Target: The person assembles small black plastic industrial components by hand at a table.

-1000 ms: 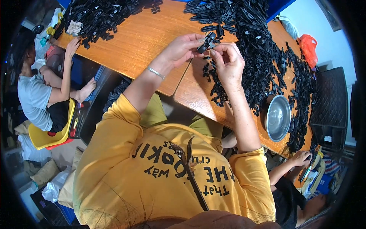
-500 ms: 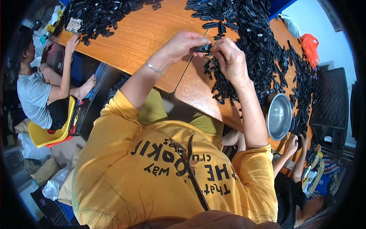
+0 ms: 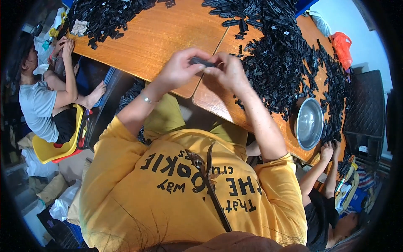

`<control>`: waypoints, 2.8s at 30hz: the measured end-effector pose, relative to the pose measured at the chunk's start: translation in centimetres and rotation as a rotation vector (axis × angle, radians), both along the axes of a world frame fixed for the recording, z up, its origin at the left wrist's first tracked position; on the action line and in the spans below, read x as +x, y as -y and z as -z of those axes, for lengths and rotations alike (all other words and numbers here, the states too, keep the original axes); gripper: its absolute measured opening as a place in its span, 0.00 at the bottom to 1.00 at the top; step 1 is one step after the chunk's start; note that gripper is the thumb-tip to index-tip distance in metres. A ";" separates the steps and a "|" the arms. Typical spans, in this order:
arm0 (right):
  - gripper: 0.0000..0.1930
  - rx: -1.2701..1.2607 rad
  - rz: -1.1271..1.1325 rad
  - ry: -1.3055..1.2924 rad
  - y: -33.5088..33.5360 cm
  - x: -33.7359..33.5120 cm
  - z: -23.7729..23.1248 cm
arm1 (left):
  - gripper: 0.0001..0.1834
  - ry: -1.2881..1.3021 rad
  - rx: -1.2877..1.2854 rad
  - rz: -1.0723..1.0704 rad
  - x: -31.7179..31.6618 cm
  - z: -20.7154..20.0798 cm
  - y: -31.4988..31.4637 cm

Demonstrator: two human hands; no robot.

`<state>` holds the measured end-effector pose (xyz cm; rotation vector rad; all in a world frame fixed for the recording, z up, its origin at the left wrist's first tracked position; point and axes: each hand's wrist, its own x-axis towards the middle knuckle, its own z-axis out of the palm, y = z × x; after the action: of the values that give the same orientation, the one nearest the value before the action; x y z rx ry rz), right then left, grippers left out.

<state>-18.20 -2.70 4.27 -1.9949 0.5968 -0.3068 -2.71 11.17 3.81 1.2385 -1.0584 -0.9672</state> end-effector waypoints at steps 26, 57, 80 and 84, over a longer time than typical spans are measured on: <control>0.07 -1.010 0.097 -0.253 14.4 2.2 3.0 | 0.15 1.054 0.274 -0.389 4.3 3.3 23.4; 0.08 -0.260 0.402 0.304 8.5 0.6 2.3 | 0.09 -0.317 0.127 -0.218 3.4 5.9 12.5; 0.06 -0.394 0.273 0.530 3.3 0.6 -1.8 | 0.26 -0.273 -0.116 -0.107 0.0 -0.2 7.6; 0.07 -0.459 0.238 0.558 3.2 0.5 -1.8 | 0.25 -0.261 -0.137 -0.110 0.0 -0.3 7.1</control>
<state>-17.74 -5.86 6.03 -2.1272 0.4215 -1.1895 -2.68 4.05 4.13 1.0165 -0.8291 -0.9276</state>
